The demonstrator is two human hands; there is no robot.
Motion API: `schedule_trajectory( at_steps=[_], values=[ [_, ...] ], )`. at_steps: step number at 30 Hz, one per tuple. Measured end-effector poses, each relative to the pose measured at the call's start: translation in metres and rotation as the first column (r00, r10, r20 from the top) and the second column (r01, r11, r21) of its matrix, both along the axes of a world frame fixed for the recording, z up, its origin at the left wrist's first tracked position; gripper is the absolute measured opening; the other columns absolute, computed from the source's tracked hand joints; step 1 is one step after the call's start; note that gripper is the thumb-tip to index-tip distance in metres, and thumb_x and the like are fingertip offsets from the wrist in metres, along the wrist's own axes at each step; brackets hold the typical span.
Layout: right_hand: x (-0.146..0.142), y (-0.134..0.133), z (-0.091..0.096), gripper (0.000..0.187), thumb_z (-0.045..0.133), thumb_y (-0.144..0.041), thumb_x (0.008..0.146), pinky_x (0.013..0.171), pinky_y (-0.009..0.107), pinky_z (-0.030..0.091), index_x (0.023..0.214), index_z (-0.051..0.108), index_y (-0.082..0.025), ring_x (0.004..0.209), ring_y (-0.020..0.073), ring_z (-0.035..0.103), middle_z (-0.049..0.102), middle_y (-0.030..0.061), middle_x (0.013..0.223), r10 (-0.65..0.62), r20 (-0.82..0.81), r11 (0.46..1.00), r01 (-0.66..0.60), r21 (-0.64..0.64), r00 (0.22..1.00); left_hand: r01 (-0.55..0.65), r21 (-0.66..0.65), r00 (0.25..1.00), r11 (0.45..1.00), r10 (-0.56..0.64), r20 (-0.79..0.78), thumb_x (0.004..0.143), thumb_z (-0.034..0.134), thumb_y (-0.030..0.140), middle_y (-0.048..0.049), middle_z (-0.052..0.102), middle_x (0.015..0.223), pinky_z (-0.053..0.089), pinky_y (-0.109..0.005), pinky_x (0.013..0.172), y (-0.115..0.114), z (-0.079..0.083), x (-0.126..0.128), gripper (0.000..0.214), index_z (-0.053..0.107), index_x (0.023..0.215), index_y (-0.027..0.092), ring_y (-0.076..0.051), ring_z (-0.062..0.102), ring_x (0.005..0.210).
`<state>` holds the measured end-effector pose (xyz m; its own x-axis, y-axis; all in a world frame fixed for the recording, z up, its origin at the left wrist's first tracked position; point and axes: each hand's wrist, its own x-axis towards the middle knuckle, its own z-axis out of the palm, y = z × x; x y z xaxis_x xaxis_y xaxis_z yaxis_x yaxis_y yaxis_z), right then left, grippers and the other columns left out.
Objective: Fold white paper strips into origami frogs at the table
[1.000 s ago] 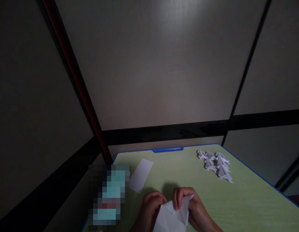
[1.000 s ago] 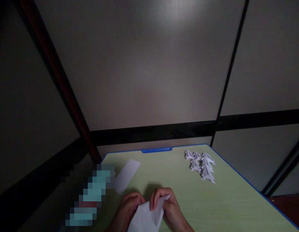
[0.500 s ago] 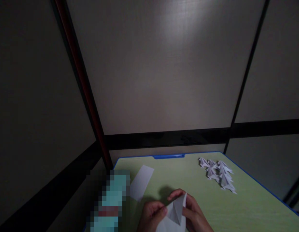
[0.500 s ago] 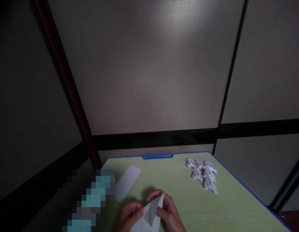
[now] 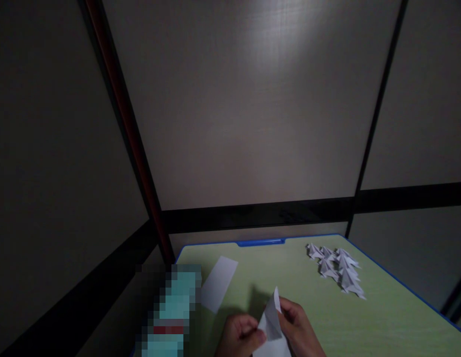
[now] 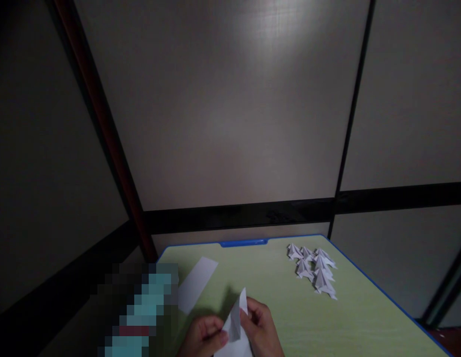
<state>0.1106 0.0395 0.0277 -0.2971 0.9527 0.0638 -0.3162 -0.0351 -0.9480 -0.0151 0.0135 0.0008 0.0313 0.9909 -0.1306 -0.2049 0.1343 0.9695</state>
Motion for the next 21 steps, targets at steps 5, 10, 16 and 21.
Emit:
schedule_trajectory(
  at_steps=[5,10,16,21],
  values=[
    [-0.001,0.0,-0.004,0.027,0.067,-0.036,0.049,0.042,0.017,0.028,0.055,0.056,-0.012,0.044,0.007,0.034,0.042,-0.0042,0.047,0.124,-0.063,0.992,-0.124,0.008,0.99,-0.014,0.02,0.998,1.0,0.016,-0.065,0.04,0.064,0.049,0.0074,0.038,0.037,0.019,-0.019,0.04,0.002,0.004,-0.002,0.041,0.043,0.047,0.015,-0.005,0.03,0.037],
    [-0.003,-0.002,-0.007,0.031,0.068,-0.038,0.047,0.042,0.017,0.028,0.055,0.055,-0.011,0.043,0.0062,0.035,0.046,-0.0025,0.05,0.195,-0.117,0.98,-0.199,-0.021,0.974,-0.054,0.033,0.992,0.998,0.057,-0.117,0.042,0.06,0.053,0.0065,0.036,0.037,0.018,-0.019,0.039,0.003,0.009,-0.001,0.042,0.042,0.044,0.015,-0.006,0.03,0.038],
    [-0.001,-0.003,-0.006,0.029,0.068,-0.035,0.047,0.042,0.017,0.027,0.057,0.054,-0.012,0.044,0.0067,0.035,0.044,-0.0039,0.048,0.207,-0.098,0.977,-0.211,-0.04,0.974,-0.036,0.009,0.99,0.999,0.037,-0.137,0.045,0.06,0.048,0.0069,0.034,0.035,0.017,-0.019,0.037,0.001,0.007,0.005,0.039,0.036,0.041,0.017,-0.005,0.028,0.035],
    [0.0,-0.005,-0.004,0.03,0.067,-0.037,0.047,0.04,0.017,0.025,0.057,0.051,-0.013,0.044,0.0067,0.034,0.042,-0.0046,0.048,0.209,-0.052,0.977,-0.211,-0.042,0.976,-0.047,-0.022,0.993,0.999,0.044,-0.112,0.047,0.062,0.039,0.0058,0.039,0.036,0.02,-0.019,0.037,-0.001,0.008,0.009,0.036,0.036,0.039,0.017,-0.006,0.033,0.035]
  ],
)
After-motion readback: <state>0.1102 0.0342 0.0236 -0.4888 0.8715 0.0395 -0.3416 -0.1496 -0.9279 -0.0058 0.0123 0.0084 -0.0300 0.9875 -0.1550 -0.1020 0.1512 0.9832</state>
